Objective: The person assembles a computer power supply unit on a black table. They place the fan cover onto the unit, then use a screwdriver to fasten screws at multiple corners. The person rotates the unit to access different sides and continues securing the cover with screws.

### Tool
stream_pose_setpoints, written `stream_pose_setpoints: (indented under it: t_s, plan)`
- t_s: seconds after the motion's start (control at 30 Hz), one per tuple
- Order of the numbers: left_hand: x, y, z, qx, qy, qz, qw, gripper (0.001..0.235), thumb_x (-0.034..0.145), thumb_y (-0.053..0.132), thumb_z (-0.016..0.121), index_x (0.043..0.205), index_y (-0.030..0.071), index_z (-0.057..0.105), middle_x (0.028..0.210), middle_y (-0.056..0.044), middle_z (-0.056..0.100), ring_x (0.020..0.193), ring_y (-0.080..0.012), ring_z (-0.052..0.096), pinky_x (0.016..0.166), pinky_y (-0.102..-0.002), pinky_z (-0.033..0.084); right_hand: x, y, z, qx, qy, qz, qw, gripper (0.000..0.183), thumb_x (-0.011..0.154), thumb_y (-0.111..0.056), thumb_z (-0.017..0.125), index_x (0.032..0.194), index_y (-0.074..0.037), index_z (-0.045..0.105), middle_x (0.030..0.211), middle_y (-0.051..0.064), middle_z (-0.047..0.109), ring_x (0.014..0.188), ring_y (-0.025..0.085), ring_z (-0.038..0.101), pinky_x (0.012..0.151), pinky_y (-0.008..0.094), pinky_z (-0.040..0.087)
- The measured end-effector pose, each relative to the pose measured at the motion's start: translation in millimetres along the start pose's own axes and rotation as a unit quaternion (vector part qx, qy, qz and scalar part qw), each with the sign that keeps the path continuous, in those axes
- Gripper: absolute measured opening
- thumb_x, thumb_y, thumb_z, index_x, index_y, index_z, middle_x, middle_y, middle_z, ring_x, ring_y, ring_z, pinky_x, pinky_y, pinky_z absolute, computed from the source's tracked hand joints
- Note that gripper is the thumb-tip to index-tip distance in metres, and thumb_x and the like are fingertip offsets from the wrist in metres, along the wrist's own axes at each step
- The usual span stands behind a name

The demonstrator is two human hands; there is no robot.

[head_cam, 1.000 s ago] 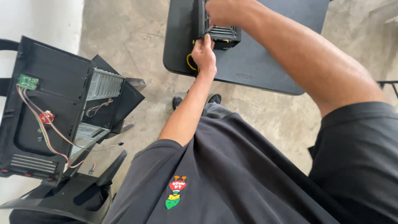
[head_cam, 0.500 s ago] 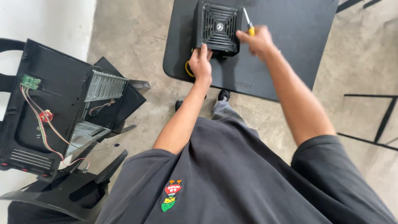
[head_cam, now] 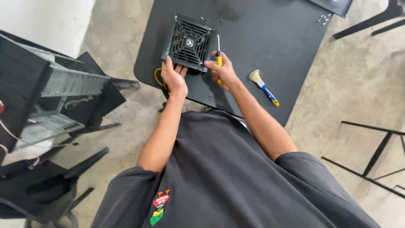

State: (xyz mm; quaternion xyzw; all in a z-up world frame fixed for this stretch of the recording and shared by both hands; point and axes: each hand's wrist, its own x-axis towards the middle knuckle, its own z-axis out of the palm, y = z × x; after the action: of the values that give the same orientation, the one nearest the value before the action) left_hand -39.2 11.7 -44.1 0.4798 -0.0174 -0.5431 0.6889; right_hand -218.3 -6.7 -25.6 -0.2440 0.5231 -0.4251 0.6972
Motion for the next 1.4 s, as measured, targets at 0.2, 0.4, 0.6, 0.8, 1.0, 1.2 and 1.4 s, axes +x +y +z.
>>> stream_pose_setpoints:
  t_s: [0.2,0.4,0.6,0.8,1.0,1.2,1.4]
  plan:
    - [-53.4,22.8,47.2,0.194,-0.008,-0.007,0.981,0.100,0.091,0.018,0.087,0.159,0.020,0.013,0.143,-0.017,0.055,0.128,-0.0329,0.062,0.102,-0.056,0.058,-12.0,0.9,-4.1,0.057,-0.052,0.030,0.997,0.052,0.087,-0.012,0.091,0.123,-0.019,0.054,0.082,-0.001,0.053,0.045,0.004,0.041,0.042,0.020,0.036]
    - [-71.2,32.3,62.7,0.218,-0.034,-0.032,0.975,0.130,0.086,0.006,0.088,0.163,0.024,-0.016,0.137,-0.027,0.058,0.120,-0.0380,0.068,0.098,-0.054,0.063,-17.0,-17.9,1.4,0.002,-0.061,-0.028,0.998,0.044,0.087,-0.018,0.090,0.117,-0.016,0.058,0.089,0.001,0.062,0.048,0.007,0.053,0.044,0.021,0.044]
    - [-63.9,23.8,48.6,0.184,-0.025,-0.024,0.982,0.129,0.089,0.002,0.088,0.162,0.033,-0.014,0.138,-0.026,0.057,0.122,-0.0393,0.068,0.099,-0.060,0.061,5.7,11.0,-59.0,-0.326,0.064,-0.108,0.937,0.020,0.101,-0.030,0.063,0.118,-0.018,0.064,0.081,0.007,0.051,0.070,0.024,0.054,0.061,0.033,0.047]
    - [-63.0,23.9,48.9,0.169,-0.020,-0.031,0.985,0.130,0.088,0.002,0.088,0.163,0.032,-0.015,0.139,-0.030,0.055,0.123,-0.0424,0.066,0.100,-0.059,0.060,10.8,12.1,-84.1,-0.656,0.061,-0.191,0.728,0.041,0.079,-0.035,0.082,0.109,-0.023,0.056,0.102,0.001,0.046,0.105,0.029,0.050,0.084,0.047,0.046]
    - [-55.4,31.6,43.3,0.165,-0.042,-0.053,0.984,0.128,0.089,0.001,0.087,0.163,0.035,-0.011,0.135,-0.025,0.059,0.116,-0.0381,0.070,0.098,-0.057,0.061,87.9,-14.9,-82.3,-0.658,0.058,-0.170,0.731,0.035,0.087,-0.048,0.078,0.101,-0.021,0.060,0.095,0.003,0.056,0.097,0.032,0.062,0.082,0.054,0.051]
    - [-46.1,31.8,32.1,0.162,-0.065,-0.045,0.984,0.108,0.084,-0.001,0.080,0.157,0.033,0.009,0.134,-0.016,0.067,0.114,-0.0267,0.071,0.090,-0.049,0.063,133.4,-78.5,-55.3,-0.610,-0.007,-0.274,0.743,0.048,0.087,-0.003,0.073,0.131,-0.015,0.056,0.123,0.014,0.046,0.090,0.035,0.059,0.084,0.053,0.053]
    - [-43.3,31.1,28.7,0.136,-0.067,-0.071,0.986,0.116,0.085,-0.001,0.077,0.161,0.033,-0.004,0.131,-0.021,0.066,0.113,-0.0276,0.069,0.092,-0.049,0.061,188.7,-53.8,-77.7,-0.642,-0.055,-0.376,0.666,0.015,0.079,0.003,0.070,0.093,-0.002,0.068,0.100,0.013,0.056,0.085,0.039,0.059,0.074,0.049,0.051]
